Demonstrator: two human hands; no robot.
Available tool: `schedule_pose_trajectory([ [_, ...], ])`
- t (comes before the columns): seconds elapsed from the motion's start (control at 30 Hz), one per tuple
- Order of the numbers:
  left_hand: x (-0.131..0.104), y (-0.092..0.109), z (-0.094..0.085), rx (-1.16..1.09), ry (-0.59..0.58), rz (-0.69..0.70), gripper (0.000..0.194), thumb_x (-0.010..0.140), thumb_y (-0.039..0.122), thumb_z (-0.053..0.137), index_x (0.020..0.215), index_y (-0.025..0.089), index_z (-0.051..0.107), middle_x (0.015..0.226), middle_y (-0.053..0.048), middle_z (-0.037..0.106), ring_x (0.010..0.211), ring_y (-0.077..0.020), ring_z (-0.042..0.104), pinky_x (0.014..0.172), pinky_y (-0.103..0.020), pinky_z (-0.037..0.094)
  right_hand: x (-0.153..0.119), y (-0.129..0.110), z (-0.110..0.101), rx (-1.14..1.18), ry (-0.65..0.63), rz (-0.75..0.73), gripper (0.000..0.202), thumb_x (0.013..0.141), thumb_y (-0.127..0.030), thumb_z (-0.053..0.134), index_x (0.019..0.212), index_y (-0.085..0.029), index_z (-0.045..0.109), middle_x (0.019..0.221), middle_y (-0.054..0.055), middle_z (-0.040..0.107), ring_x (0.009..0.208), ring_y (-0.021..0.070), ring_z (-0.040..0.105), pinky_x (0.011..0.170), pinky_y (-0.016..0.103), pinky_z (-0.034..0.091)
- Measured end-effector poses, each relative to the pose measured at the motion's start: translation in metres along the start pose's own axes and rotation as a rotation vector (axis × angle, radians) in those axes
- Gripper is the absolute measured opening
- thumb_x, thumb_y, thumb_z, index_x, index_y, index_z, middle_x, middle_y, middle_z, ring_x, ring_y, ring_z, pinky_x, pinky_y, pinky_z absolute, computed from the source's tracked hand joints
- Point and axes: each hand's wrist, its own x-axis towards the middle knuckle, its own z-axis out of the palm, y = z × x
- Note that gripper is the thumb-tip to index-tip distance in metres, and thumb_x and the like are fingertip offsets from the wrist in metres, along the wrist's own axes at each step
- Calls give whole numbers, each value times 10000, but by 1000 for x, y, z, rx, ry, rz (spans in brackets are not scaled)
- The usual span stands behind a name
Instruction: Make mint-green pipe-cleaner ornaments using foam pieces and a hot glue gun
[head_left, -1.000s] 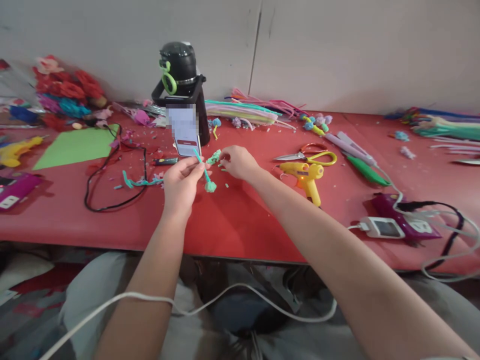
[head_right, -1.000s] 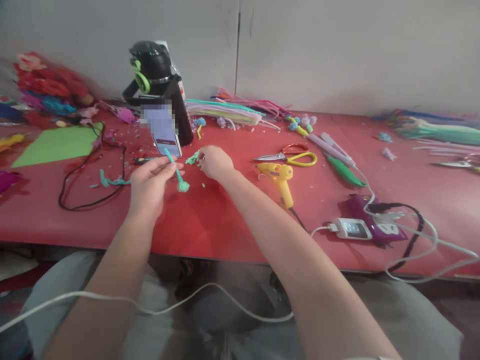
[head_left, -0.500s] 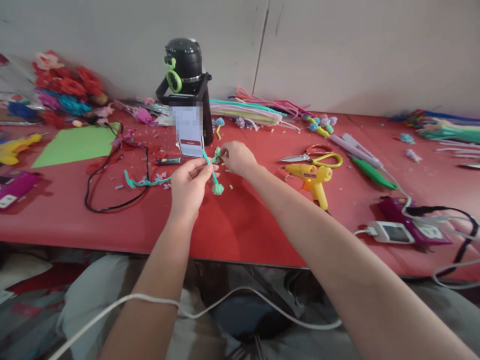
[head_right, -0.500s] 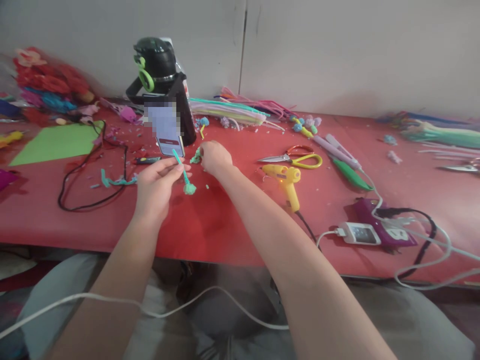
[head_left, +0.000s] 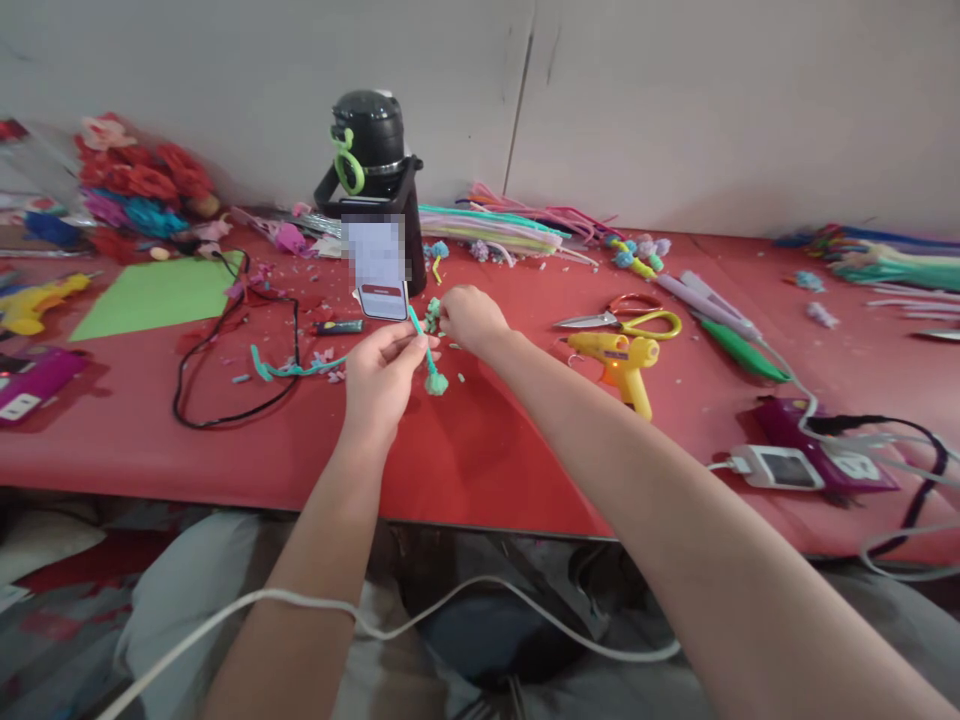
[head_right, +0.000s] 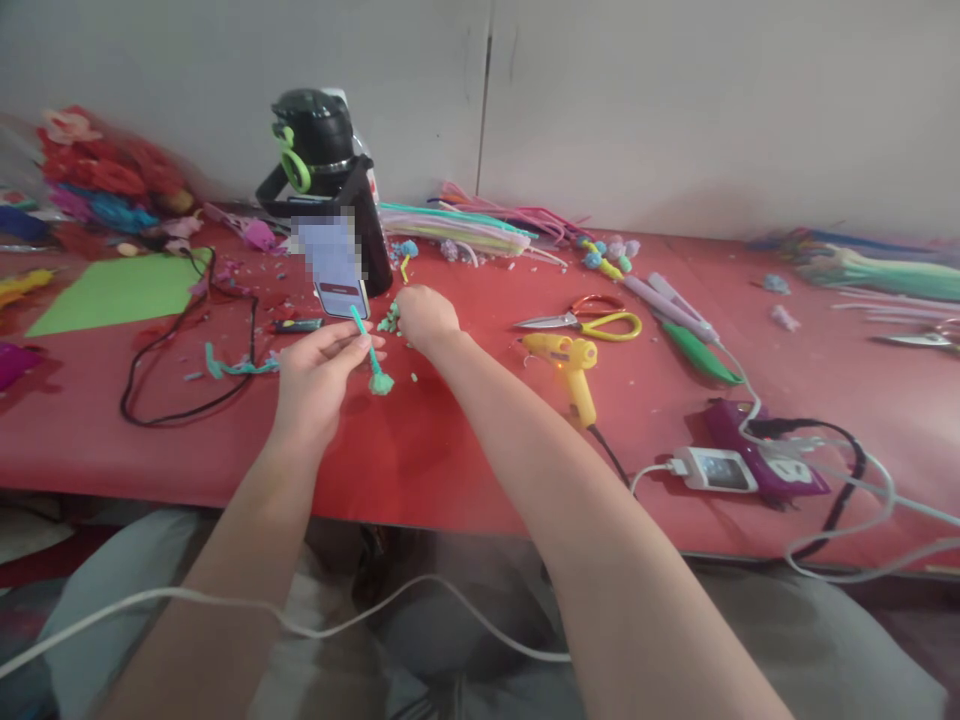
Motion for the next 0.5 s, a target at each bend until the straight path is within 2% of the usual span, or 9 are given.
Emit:
schedule_pose_trajectory([
  [0.1, 0, 0, 0, -7, -16, -9, 201, 784, 243, 774, 965, 158, 755, 861, -67, 788, 795, -202, 757, 791, -359, 617, -2, 3, -3, -10, 7, -34, 211, 879, -48, 557, 921, -98, 758, 1082, 182, 728, 983, 250, 674, 855, 333, 495],
  [0.2, -2, -1, 1, -20, -31, -28, 211, 775, 252, 790, 964, 167, 753, 865, -71, 794, 809, -212, 765, 801, -360, 619, -17, 11, -9, 12, 25, -58, 203, 937, -103, 519, 933, -111, 722, 1070, 159, 718, 977, 228, 648, 869, 321, 477],
  [0.27, -5, -1, 3, -5, -60, -44, 199, 774, 256, 797, 950, 176, 751, 847, -70, 792, 801, -221, 768, 804, -364, 619, -38, 17, -13, 133, 39, -72, 185, 970, -162, 505, 928, -131, 682, 1004, 127, 716, 908, 204, 631, 832, 311, 473],
  [0.4, -18, 3, 12, 92, -184, -20, 157, 787, 306, 806, 868, 194, 731, 834, -66, 777, 796, -237, 764, 772, -354, 617, -94, 32, -22, 546, 44, -142, 152, 986, -255, 492, 912, -169, 594, 908, 65, 679, 824, 171, 600, 781, 297, 461],
  [0.5, -29, 7, 22, 129, -251, -7, 145, 795, 311, 797, 829, 198, 712, 837, -58, 758, 832, -222, 747, 747, -314, 602, -134, 42, -30, 683, 35, -157, 187, 990, -332, 499, 891, -187, 563, 877, 41, 643, 789, 162, 566, 741, 297, 442],
])
